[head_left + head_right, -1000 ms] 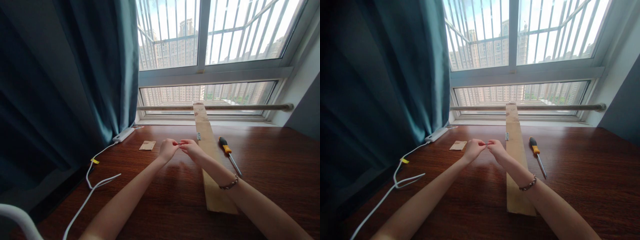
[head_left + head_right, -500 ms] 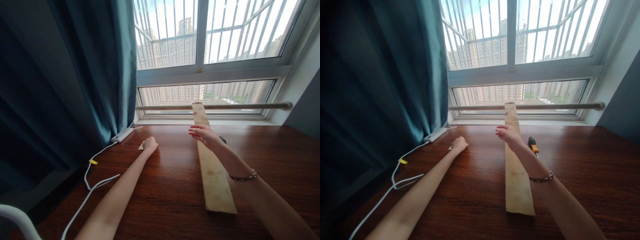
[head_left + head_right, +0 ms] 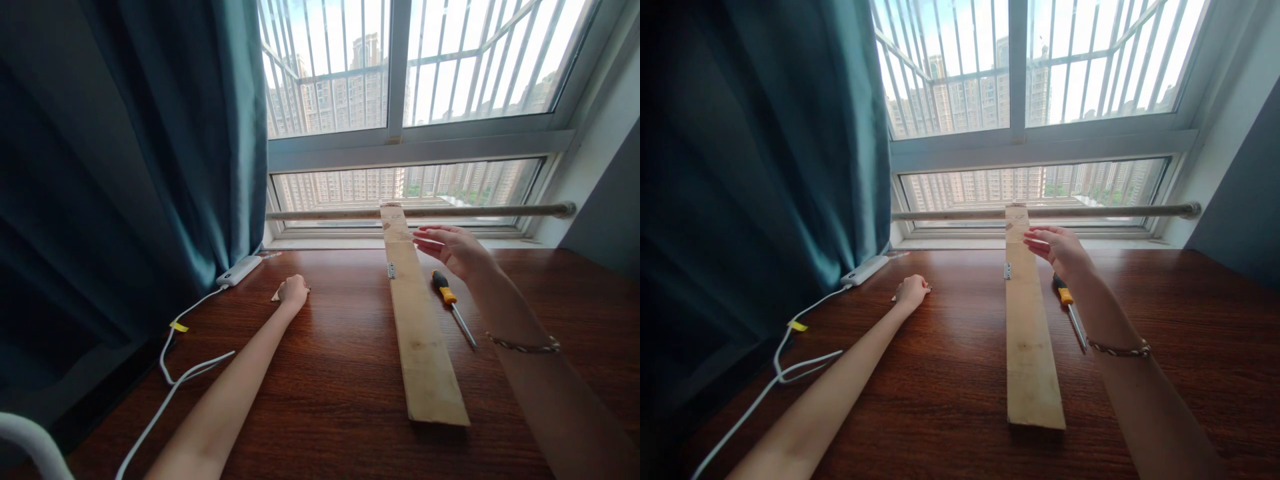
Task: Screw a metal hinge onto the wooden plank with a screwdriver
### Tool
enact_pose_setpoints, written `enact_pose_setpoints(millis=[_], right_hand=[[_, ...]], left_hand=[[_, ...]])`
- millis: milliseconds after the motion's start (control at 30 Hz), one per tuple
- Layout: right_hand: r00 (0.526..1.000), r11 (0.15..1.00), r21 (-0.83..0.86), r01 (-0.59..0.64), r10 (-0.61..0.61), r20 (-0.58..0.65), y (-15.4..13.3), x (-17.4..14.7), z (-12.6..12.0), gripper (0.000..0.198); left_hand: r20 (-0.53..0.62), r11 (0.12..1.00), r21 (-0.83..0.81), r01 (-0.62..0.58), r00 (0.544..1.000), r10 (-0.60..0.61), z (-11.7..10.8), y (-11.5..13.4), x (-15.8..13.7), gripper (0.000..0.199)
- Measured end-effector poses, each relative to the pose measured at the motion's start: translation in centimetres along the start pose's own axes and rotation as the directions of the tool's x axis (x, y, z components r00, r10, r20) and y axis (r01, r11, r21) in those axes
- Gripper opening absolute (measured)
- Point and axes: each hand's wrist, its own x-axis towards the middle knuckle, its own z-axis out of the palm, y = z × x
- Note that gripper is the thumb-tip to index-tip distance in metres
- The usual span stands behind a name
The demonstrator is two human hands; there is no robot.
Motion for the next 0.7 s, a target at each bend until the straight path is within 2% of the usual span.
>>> enact_pose_setpoints(millis=[300, 567, 633, 700], right_hand=[[0.997, 1.000, -0.008, 0.023, -0.023, -0.072, -0.9, -0.2, -0.2, 0.017], [0.997, 0.998, -0.040, 0.040, -0.042, -0.062, -1.2, -0.2, -0.8, 0.013], [0.996, 0.992, -0.104, 0.067, -0.073, -0.056, -1.2, 0.1, -1.5, 0.009], [0.994, 0.955, -0.284, 0.080, -0.097, -0.048, -0.9, 0.8, -2.7, 0.008]], left_hand=[[-0.052, 0.999, 0.009, -0.033, 0.998, 0.034, 0.8, -0.6, 0.1, 0.016], [-0.107, 0.998, 0.005, -0.068, 0.992, 0.068, 1.0, -0.8, -0.2, 0.013], [-0.167, 0.991, -0.037, -0.131, 0.978, 0.123, 0.8, -0.4, -0.8, 0.013], [-0.210, 0.956, -0.164, -0.244, 0.955, 0.208, 0.7, 0.8, -1.5, 0.012]])
